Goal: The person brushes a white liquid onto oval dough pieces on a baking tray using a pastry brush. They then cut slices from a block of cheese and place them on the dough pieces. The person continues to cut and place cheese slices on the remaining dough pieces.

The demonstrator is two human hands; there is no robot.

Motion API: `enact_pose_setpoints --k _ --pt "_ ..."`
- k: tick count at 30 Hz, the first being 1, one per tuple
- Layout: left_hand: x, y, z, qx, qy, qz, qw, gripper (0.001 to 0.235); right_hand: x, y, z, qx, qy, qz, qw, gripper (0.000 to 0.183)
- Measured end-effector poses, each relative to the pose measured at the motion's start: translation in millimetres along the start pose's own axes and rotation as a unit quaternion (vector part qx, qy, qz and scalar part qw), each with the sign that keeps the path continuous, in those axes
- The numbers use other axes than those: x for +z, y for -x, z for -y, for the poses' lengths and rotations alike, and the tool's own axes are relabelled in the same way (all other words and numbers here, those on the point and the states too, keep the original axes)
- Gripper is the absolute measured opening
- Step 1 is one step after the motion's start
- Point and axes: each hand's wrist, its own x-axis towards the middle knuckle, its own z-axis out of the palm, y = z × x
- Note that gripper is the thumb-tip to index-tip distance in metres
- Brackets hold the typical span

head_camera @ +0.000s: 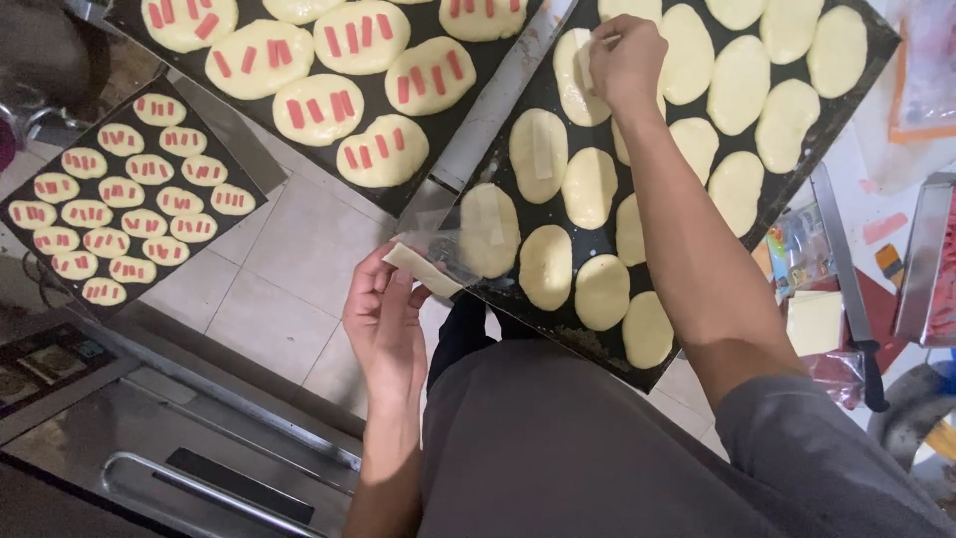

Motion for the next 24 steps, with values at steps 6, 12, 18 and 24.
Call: enact_pose_setpoints --k 6,12,18,24 --pt "4 2 0 -0.010 -0.014 -0.009 1.000 0.021 9 -9 -33 -0.116 0.084 -0.033 0.989 0.026" --pt "3 2 8 0.010 -0.070 0.019 0.997 0.025 -40 89 37 -0.208 0.208 -0.089 0.952 0.030" --pt "19 -8 15 -0.027 -0.186 0.216 0.958 0.026 -87 249 61 -0.277 -0.234 0.354 0.862 0.086" --pt "57 14 76 -0.065 -0.204 0.328 0.920 0.048 -112 334 10 0.062 -0.310 0.037 0.948 0.023"
